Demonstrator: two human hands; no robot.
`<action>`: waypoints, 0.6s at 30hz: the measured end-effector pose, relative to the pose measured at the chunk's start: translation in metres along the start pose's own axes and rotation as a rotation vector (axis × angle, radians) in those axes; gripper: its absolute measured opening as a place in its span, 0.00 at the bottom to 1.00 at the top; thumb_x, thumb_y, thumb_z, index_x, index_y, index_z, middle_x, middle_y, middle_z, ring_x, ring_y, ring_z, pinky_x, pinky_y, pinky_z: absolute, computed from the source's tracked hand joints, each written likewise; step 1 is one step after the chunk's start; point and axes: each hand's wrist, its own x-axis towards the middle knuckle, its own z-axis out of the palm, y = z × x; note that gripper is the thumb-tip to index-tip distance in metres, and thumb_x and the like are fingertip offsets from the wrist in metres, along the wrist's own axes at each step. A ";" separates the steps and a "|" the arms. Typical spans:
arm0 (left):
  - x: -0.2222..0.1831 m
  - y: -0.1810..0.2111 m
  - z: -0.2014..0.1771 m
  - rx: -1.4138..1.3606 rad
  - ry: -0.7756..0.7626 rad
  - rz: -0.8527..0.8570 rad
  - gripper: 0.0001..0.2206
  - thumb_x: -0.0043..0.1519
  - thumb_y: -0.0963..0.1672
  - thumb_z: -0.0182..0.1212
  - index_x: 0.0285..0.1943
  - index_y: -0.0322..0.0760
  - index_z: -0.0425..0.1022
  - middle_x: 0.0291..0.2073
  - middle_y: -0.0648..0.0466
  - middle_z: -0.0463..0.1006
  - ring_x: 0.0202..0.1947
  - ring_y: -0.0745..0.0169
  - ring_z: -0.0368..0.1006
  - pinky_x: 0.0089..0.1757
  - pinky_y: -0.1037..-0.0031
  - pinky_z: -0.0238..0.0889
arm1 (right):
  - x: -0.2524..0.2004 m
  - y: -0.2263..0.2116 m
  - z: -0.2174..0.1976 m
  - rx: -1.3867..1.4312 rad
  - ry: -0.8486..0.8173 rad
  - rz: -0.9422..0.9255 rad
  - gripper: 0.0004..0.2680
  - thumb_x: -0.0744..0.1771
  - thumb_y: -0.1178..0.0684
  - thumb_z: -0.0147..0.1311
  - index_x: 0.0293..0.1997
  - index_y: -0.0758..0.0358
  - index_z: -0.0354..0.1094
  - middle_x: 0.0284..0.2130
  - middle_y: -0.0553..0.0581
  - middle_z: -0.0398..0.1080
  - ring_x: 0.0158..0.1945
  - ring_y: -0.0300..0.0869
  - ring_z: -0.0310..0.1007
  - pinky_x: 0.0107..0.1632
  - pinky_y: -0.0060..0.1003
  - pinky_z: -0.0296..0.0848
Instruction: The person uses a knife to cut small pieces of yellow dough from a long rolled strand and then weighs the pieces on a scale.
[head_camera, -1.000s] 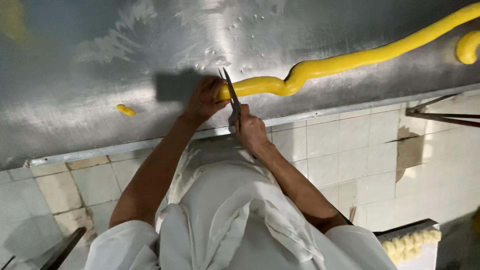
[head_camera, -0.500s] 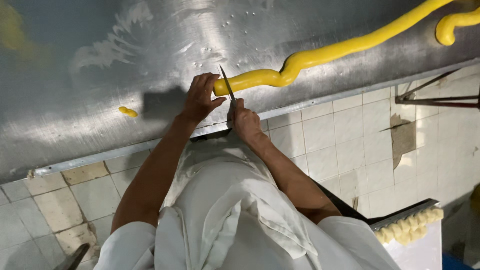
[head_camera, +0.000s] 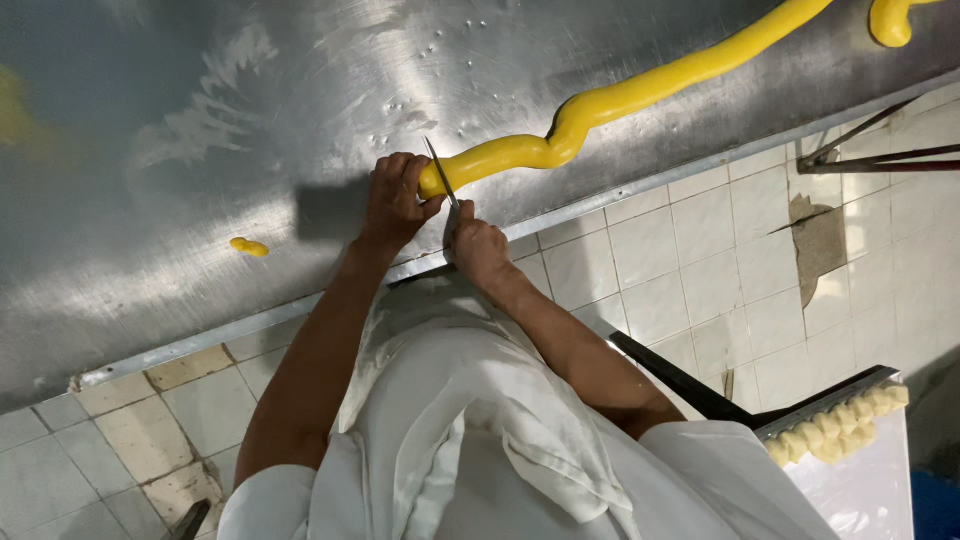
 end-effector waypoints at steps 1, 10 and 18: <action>0.000 0.000 0.001 0.004 -0.008 -0.028 0.30 0.51 0.43 0.77 0.61 0.32 0.67 0.52 0.44 0.68 0.52 0.44 0.65 0.53 0.57 0.63 | 0.000 0.000 0.000 -0.002 -0.009 0.013 0.12 0.65 0.56 0.51 0.50 0.70 0.54 0.26 0.73 0.75 0.31 0.68 0.77 0.38 0.60 0.76; -0.002 -0.005 0.006 0.019 -0.118 -0.211 0.25 0.50 0.44 0.77 0.56 0.34 0.72 0.47 0.48 0.73 0.50 0.44 0.67 0.53 0.57 0.62 | 0.037 -0.011 -0.001 0.064 -0.007 0.061 0.11 0.69 0.53 0.45 0.51 0.70 0.56 0.27 0.77 0.74 0.33 0.71 0.75 0.39 0.64 0.73; -0.029 0.004 -0.010 -0.034 -0.069 -0.248 0.25 0.55 0.43 0.75 0.61 0.34 0.72 0.54 0.45 0.74 0.54 0.42 0.68 0.56 0.56 0.62 | -0.073 0.028 -0.042 -0.020 -0.182 0.042 0.11 0.68 0.57 0.45 0.53 0.72 0.60 0.31 0.81 0.72 0.38 0.73 0.73 0.43 0.66 0.70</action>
